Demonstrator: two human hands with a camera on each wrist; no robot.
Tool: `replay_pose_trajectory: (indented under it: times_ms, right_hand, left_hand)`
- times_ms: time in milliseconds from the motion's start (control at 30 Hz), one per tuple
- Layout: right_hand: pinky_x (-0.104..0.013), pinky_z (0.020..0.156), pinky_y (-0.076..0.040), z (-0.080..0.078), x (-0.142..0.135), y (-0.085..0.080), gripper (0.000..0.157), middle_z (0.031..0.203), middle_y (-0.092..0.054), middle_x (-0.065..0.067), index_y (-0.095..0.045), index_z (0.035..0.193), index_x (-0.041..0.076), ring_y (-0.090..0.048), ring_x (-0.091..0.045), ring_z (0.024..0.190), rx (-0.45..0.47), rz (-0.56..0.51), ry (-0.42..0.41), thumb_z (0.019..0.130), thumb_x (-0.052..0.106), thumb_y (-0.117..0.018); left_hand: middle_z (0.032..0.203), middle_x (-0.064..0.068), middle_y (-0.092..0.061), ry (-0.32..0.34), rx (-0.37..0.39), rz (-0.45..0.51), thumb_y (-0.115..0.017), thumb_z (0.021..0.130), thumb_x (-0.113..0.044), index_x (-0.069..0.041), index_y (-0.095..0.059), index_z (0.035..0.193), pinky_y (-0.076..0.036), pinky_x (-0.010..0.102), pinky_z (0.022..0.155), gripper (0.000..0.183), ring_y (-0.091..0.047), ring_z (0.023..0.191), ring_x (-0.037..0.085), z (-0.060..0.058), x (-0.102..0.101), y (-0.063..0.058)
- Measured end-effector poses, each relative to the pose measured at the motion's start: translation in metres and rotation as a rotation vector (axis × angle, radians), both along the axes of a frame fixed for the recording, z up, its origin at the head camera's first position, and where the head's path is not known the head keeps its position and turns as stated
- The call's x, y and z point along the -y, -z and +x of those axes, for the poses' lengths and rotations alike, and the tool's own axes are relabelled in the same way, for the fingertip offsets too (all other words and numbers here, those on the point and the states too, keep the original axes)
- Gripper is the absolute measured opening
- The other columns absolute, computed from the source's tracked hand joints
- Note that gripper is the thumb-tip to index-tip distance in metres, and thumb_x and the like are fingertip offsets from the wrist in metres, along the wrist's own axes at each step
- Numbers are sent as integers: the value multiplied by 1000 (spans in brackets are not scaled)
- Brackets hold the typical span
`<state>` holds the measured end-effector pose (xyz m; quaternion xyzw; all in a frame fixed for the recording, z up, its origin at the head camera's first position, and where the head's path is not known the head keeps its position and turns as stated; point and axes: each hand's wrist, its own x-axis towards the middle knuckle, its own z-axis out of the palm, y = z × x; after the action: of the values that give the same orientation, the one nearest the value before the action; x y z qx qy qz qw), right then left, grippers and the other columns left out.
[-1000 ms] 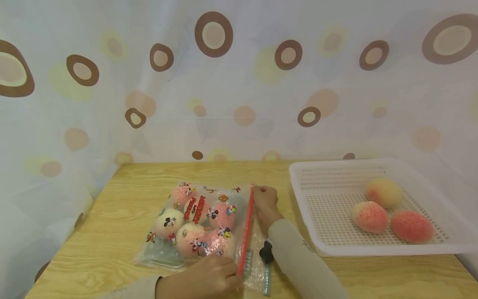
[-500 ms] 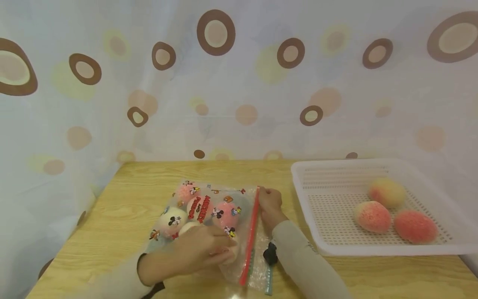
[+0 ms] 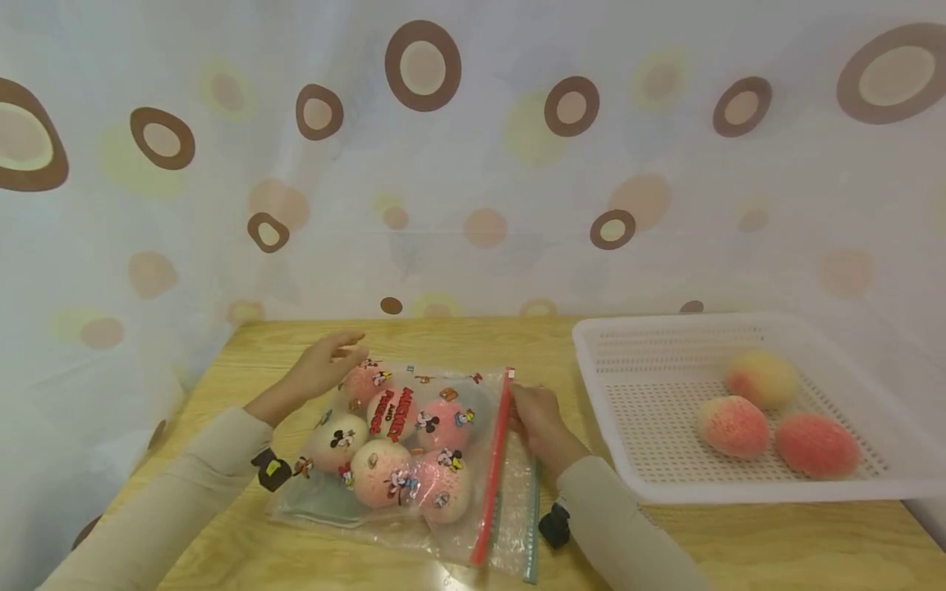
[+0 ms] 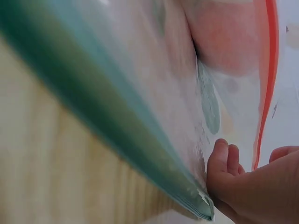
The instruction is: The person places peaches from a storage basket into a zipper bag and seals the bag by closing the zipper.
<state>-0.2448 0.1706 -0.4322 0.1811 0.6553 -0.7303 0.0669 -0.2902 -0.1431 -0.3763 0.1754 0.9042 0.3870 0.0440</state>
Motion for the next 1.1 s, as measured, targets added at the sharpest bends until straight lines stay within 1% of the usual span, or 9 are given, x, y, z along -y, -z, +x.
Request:
replay_pose_trajectory:
  times_ms: [133, 367, 500, 567, 600, 667, 767, 967, 1100]
  right_hand:
    - [-15, 61, -50, 15, -2, -1, 36, 80, -61, 0, -50, 120, -12, -57, -6, 68, 15, 20, -96, 100, 18, -44]
    - [-15, 60, -51, 27, -8, 1, 38, 73, -61, 3, -45, 125, -16, -58, -3, 63, -16, 52, -157, 99, 11, -40]
    - [-16, 61, -52, 29, -11, 4, 41, 75, -63, 2, -40, 130, -19, -61, -3, 64, -30, 86, -202, 99, 9, -39]
    - [-16, 63, -53, 29, -11, 5, 42, 77, -64, 2, -39, 130, -20, -62, -3, 66, -33, 106, -227, 100, 9, -38]
    - [-16, 63, -53, 30, -11, 5, 42, 78, -64, 1, -39, 131, -21, -62, -3, 66, -38, 119, -241, 100, 9, -38]
    - [-18, 65, -53, 30, -10, 5, 40, 81, -65, 0, -41, 130, -20, -62, -3, 68, -49, 157, -255, 100, 7, -38]
    - [-25, 70, -55, 32, -10, 5, 36, 90, -67, -9, -48, 126, -17, -63, -11, 77, -120, 335, -294, 99, 5, -42]
    - [-47, 87, -53, 44, -13, 2, 31, 115, -63, -23, -59, 120, -9, -61, -35, 105, -385, 912, -433, 94, 6, -54]
    - [-56, 98, -43, 54, -15, -1, 36, 126, -53, -34, -57, 117, -15, -50, -47, 119, -465, 1113, -594, 88, 5, -64]
  left_hand:
    - [148, 29, -31, -62, 240, 83, -41, 104, -32, 4, -23, 149, -44, 52, 100, 61, -41, 130, 43, -13, 11, 18]
    - [142, 31, -37, -166, 374, 242, -27, 107, -26, 11, -29, 144, -48, 41, 97, 52, -42, 129, 40, -27, 14, 32]
    - [97, 17, -61, -225, 414, 289, -31, 106, -22, 11, -51, 123, -49, 24, 71, 42, -60, 85, 20, -32, 17, 43]
    - [70, 4, -51, -250, 409, 299, -35, 105, -21, 4, -58, 104, -40, 21, 58, 34, -46, 62, 10, -32, 19, 48]
    - [63, -1, -41, -257, 409, 304, -37, 105, -21, 2, -58, 96, -36, 21, 54, 32, -37, 55, 8, -33, 20, 50]
    - [59, -4, -39, -269, 403, 312, -40, 104, -21, 0, -60, 93, -34, 21, 52, 31, -34, 52, 6, -32, 20, 52]
    - [63, -4, -43, -282, 396, 316, -43, 103, -19, 3, -61, 100, -35, 21, 53, 29, -37, 55, 7, -32, 20, 54]
    - [70, -1, -50, -333, 373, 291, -47, 101, -14, 9, -60, 110, -37, 19, 53, 28, -41, 58, 7, -34, 20, 57]
    - [80, 2, -54, -336, 347, 278, -48, 100, -13, 12, -58, 118, -41, 19, 54, 33, -46, 62, 8, -32, 21, 56]
